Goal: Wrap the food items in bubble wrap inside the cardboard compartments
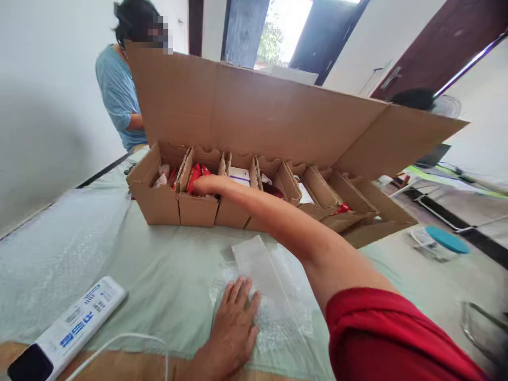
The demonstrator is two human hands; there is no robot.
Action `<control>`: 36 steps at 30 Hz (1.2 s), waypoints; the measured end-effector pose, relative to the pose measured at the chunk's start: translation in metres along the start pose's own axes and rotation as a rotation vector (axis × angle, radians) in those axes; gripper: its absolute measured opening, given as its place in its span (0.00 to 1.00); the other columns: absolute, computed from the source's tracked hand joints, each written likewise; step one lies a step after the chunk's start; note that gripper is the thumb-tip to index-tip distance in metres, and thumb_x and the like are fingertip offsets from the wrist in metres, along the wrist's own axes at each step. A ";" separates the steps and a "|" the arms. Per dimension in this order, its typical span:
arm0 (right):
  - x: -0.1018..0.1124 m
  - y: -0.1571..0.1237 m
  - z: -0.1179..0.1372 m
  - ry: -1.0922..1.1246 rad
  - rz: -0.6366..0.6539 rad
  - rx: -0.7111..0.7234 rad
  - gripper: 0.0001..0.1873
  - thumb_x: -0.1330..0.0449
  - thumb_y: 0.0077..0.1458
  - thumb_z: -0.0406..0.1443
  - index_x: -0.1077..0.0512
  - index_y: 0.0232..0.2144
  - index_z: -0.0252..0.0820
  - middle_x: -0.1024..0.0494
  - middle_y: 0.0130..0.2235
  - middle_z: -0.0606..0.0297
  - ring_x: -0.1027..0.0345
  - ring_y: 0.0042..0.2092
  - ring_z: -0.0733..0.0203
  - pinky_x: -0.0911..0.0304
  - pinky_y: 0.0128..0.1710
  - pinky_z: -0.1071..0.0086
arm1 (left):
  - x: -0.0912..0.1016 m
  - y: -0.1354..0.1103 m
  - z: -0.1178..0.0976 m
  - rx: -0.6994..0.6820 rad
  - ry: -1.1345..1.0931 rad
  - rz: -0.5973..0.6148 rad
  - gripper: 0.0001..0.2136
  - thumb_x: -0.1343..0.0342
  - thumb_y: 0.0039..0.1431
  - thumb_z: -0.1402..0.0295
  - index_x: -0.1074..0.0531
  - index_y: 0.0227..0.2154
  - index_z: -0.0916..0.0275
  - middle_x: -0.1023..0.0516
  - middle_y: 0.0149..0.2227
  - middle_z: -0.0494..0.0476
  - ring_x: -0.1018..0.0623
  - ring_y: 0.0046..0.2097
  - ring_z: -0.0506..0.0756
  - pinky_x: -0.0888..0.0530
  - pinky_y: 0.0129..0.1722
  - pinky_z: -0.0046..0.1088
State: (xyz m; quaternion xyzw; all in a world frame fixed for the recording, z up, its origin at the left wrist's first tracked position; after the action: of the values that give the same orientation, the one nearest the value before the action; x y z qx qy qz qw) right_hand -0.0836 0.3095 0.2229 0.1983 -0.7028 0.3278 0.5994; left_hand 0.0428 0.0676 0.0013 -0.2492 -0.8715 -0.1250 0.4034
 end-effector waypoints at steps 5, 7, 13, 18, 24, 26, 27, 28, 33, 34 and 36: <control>0.083 -0.064 -0.034 0.147 -0.378 0.045 0.08 0.37 0.57 0.34 0.26 0.27 0.35 0.28 0.26 0.64 0.40 0.31 0.66 0.47 0.31 0.70 | 0.012 -0.001 -0.003 -0.028 -0.024 -0.107 0.31 0.42 0.58 0.70 0.34 0.66 0.58 0.44 0.74 0.65 0.47 0.75 0.68 0.47 0.72 0.58; 0.097 -0.123 -0.044 0.354 -0.515 0.152 0.17 0.37 0.61 0.40 0.31 0.24 0.37 0.35 0.23 0.69 0.46 0.30 0.68 0.50 0.29 0.72 | 0.033 -0.008 -0.002 -0.027 -0.122 -0.279 0.25 0.42 0.60 0.69 0.29 0.61 0.58 0.37 0.71 0.67 0.39 0.72 0.68 0.39 0.69 0.57; -0.003 -0.240 -0.057 0.732 -0.442 -0.004 0.33 0.39 0.59 0.56 0.44 0.17 0.42 0.49 0.21 0.75 0.56 0.25 0.71 0.62 0.25 0.70 | 0.125 -0.064 -0.020 0.006 -0.290 -1.033 0.42 0.37 0.60 0.56 0.52 0.72 0.55 0.45 0.73 0.69 0.38 0.71 0.67 0.35 0.67 0.53; -0.101 -0.244 -0.038 1.067 -0.068 -0.064 0.32 0.40 0.55 0.60 0.39 0.17 0.42 0.43 0.19 0.74 0.52 0.23 0.71 0.58 0.23 0.72 | 0.137 -0.046 -0.056 0.043 -0.112 -0.913 0.29 0.36 0.58 0.63 0.33 0.62 0.59 0.21 0.56 0.64 0.23 0.58 0.64 0.30 0.62 0.50; -0.121 -0.253 -0.050 1.181 0.081 -0.037 0.29 0.36 0.51 0.55 0.42 0.17 0.43 0.44 0.18 0.77 0.49 0.22 0.71 0.54 0.22 0.74 | 0.143 -0.048 0.020 0.533 -0.508 -0.796 0.15 0.42 0.56 0.61 0.22 0.43 0.63 0.18 0.36 0.58 0.19 0.37 0.58 0.24 0.35 0.32; -0.135 -0.247 -0.056 1.102 0.146 -0.088 0.27 0.37 0.53 0.52 0.42 0.17 0.43 0.44 0.17 0.76 0.48 0.22 0.71 0.53 0.23 0.73 | 0.158 -0.056 0.020 0.515 -0.382 -0.886 0.16 0.44 0.57 0.64 0.22 0.45 0.63 0.18 0.42 0.61 0.19 0.44 0.60 0.23 0.40 0.35; -0.143 -0.243 -0.061 1.024 0.180 -0.133 0.26 0.38 0.55 0.50 0.42 0.17 0.43 0.43 0.17 0.75 0.47 0.22 0.70 0.53 0.23 0.73 | 0.167 -0.060 0.012 0.466 -0.275 -0.956 0.16 0.46 0.58 0.65 0.22 0.47 0.63 0.19 0.46 0.64 0.20 0.48 0.62 0.23 0.44 0.38; -0.149 -0.239 -0.067 0.919 0.208 -0.185 0.25 0.38 0.56 0.49 0.41 0.17 0.43 0.41 0.17 0.74 0.45 0.22 0.69 0.52 0.23 0.72 | 0.173 -0.062 -0.001 0.387 -0.152 -1.011 0.17 0.47 0.60 0.66 0.23 0.49 0.64 0.20 0.51 0.66 0.21 0.53 0.63 0.23 0.49 0.43; -0.109 -0.221 -0.099 0.334 0.107 -0.335 0.10 0.32 0.53 0.41 0.24 0.28 0.41 0.21 0.29 0.58 0.31 0.30 0.58 0.44 0.30 0.67 | 0.129 -0.032 -0.048 0.045 0.260 -0.543 0.16 0.46 0.63 0.69 0.23 0.52 0.57 0.24 0.61 0.66 0.27 0.63 0.68 0.38 0.65 0.64; -0.086 -0.215 -0.099 0.276 0.057 -0.334 0.09 0.33 0.54 0.41 0.22 0.32 0.40 0.20 0.31 0.56 0.30 0.31 0.57 0.44 0.31 0.66 | 0.115 -0.026 -0.042 0.087 0.295 -0.413 0.15 0.45 0.62 0.71 0.21 0.49 0.57 0.24 0.61 0.66 0.27 0.63 0.70 0.40 0.65 0.67; -0.032 -0.196 -0.089 0.197 -0.063 -0.303 0.10 0.38 0.59 0.41 0.21 0.34 0.40 0.19 0.33 0.57 0.30 0.32 0.58 0.43 0.32 0.66 | 0.098 -0.020 -0.019 0.213 0.331 -0.257 0.15 0.46 0.61 0.74 0.19 0.47 0.58 0.26 0.63 0.67 0.29 0.65 0.73 0.42 0.64 0.72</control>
State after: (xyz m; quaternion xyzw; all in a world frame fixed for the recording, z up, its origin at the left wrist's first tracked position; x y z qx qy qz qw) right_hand 0.1185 0.2297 0.2411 0.0947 -0.6756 0.2171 0.6982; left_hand -0.0101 0.0751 0.0880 -0.0681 -0.8264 -0.1217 0.5456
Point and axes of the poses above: each hand's wrist, its own y-axis towards the middle knuckle, its own x-axis out of the back of the hand, z = x × y, the point moved 8 cm from there along y, towards the middle knuckle
